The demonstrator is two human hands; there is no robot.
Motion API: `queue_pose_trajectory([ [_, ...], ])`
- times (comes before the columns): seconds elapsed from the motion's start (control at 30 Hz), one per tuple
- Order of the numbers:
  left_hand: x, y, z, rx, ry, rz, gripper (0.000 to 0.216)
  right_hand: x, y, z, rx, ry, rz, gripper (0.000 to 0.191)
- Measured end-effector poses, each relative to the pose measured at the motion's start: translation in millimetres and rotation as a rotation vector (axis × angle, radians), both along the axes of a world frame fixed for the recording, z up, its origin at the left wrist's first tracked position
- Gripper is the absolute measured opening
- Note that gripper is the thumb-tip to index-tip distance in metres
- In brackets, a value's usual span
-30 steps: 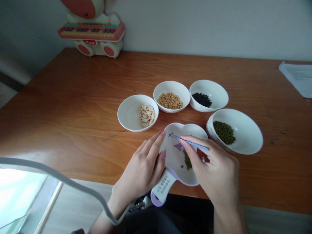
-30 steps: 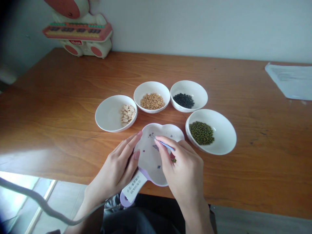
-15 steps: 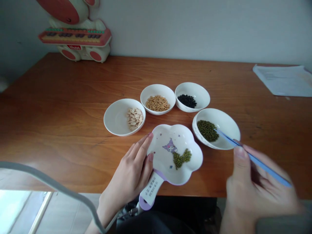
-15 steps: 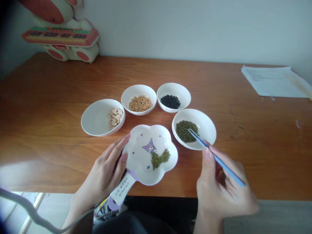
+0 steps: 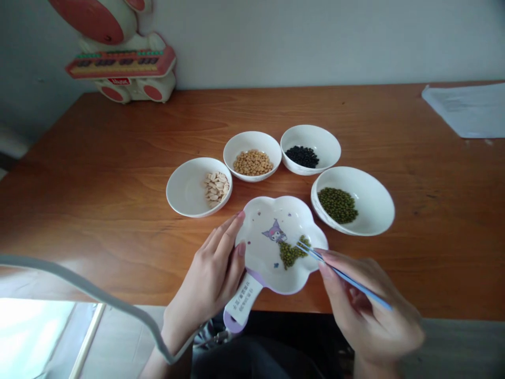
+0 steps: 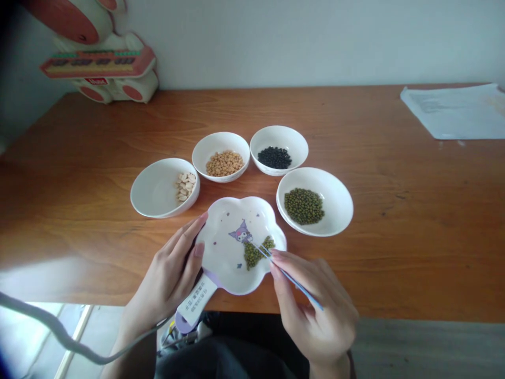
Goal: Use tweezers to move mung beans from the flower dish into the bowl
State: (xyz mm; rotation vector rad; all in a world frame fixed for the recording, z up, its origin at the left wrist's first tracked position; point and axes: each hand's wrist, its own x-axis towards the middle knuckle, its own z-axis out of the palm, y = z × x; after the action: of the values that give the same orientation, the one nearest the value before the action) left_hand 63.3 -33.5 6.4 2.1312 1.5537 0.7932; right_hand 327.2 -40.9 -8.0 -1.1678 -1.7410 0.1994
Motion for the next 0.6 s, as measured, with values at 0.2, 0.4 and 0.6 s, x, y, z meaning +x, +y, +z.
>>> queue_pose_trajectory([
  [0.2, -0.8, -0.3, 0.9, -0.011, -0.006, -0.005, 0.051, -8.9, 3.7, 2.5, -0.041, -0.066, 0.079, 0.045],
  [0.4, -1.4, -0.5, 0.4, -0.013, -0.014, -0.005, 0.052, -9.7, 4.0, 5.3, -0.055, -0.080, 0.085, 0.036],
  [0.6, -0.8, 0.1, 0.0, -0.008, -0.017, -0.006, 0.053, -8.4, 3.4, 6.0, -0.057, -0.088, 0.093, 0.037],
])
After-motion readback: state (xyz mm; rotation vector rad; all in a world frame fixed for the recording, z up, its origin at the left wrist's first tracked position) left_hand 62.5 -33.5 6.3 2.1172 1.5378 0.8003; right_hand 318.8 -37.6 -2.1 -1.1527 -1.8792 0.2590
